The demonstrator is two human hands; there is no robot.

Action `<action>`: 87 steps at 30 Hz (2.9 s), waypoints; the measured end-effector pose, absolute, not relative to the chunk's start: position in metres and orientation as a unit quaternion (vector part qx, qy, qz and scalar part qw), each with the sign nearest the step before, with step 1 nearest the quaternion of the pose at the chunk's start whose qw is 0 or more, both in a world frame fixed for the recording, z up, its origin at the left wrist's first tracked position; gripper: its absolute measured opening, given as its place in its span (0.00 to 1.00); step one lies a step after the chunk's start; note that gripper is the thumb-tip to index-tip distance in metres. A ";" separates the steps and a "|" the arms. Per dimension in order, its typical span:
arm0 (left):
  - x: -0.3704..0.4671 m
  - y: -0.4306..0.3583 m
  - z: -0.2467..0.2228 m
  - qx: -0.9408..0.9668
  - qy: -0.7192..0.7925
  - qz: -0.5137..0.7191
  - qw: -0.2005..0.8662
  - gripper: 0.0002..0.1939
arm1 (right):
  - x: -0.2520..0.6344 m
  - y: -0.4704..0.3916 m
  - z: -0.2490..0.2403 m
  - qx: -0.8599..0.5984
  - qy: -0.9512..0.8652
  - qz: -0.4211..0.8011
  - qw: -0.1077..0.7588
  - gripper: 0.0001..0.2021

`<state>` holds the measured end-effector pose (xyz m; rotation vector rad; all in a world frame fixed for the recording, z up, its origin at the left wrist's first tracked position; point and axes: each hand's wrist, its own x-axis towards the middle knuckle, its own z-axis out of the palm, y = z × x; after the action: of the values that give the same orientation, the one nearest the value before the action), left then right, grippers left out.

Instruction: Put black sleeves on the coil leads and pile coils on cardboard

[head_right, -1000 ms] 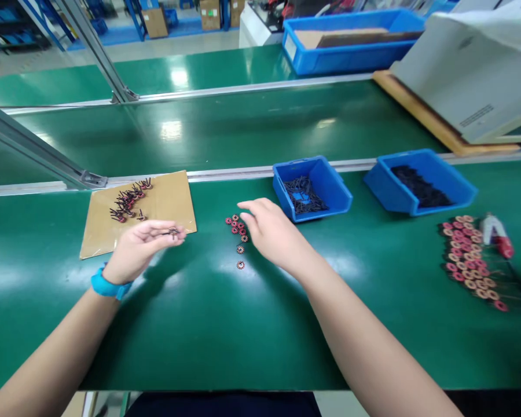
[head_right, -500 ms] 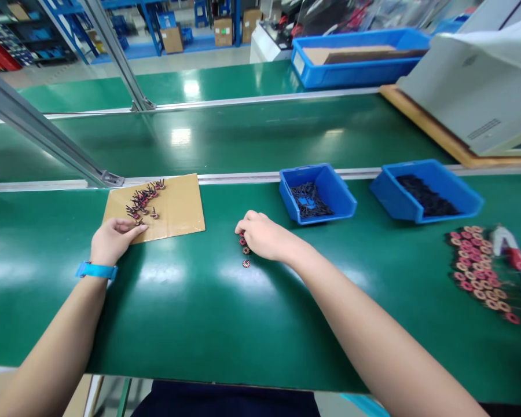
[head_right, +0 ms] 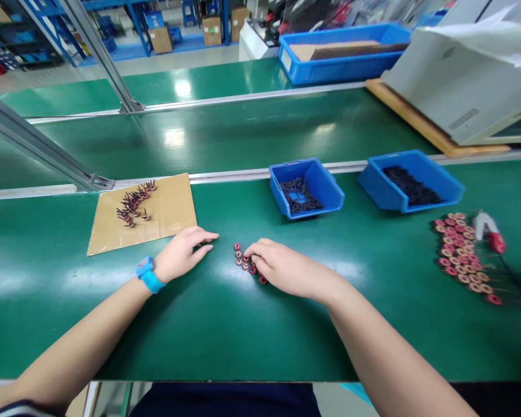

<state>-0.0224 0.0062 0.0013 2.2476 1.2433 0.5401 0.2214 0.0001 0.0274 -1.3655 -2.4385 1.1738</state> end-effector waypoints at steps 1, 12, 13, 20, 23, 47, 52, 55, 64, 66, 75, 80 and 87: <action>-0.013 0.012 -0.002 0.839 0.441 0.184 0.262 0.15 | 0.222 0.001 0.026 -0.459 -0.803 0.375 0.060 0.15; 0.008 0.034 -0.005 0.859 0.379 0.127 0.320 0.08 | 0.212 -0.005 0.020 -0.476 -0.790 0.379 0.074 0.15; 0.005 0.032 -0.006 0.846 0.388 0.145 0.335 0.08 | 0.211 -0.003 0.020 -0.481 -0.791 0.368 0.085 0.14; -0.019 0.016 -0.010 0.790 0.435 0.216 0.373 0.08 | 0.195 0.017 0.020 -0.464 -0.837 0.291 0.012 0.10; -0.019 0.011 -0.010 0.806 0.430 0.218 0.343 0.07 | 0.189 0.019 0.028 -0.454 -0.847 0.270 -0.055 0.09; -0.017 0.012 -0.018 0.850 0.408 0.220 0.252 0.08 | 0.280 0.078 0.032 -0.615 -0.748 0.182 0.171 0.03; -0.017 0.012 -0.017 0.851 0.407 0.219 0.248 0.08 | 0.295 0.074 0.030 -0.638 -0.722 0.151 0.220 0.04; -0.016 0.013 -0.016 0.852 0.409 0.219 0.242 0.08 | 0.298 0.071 0.027 -0.642 -0.714 0.135 0.245 0.07; -0.016 0.013 -0.017 0.853 0.412 0.218 0.236 0.08 | 0.267 0.070 0.027 -0.647 -0.736 0.091 0.175 0.09; -0.016 0.013 -0.017 0.853 0.410 0.219 0.237 0.08 | 0.266 0.075 0.035 -0.671 -0.718 0.068 0.175 0.09; -0.015 0.014 -0.016 0.850 0.410 0.214 0.252 0.08 | 0.202 0.054 0.061 -0.662 -0.726 -0.041 0.180 0.13; -0.016 0.014 -0.015 0.850 0.405 0.223 0.252 0.08 | 0.130 0.032 0.044 -0.586 -0.797 -0.003 0.147 0.14; -0.016 0.012 -0.018 0.842 0.414 0.238 0.251 0.08 | 0.170 0.053 0.053 -0.648 -0.735 0.065 0.186 0.19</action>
<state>-0.0162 0.0119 -0.0179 2.2906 1.1272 0.6482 0.1697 0.0530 0.0525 -1.8261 -2.0712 0.1824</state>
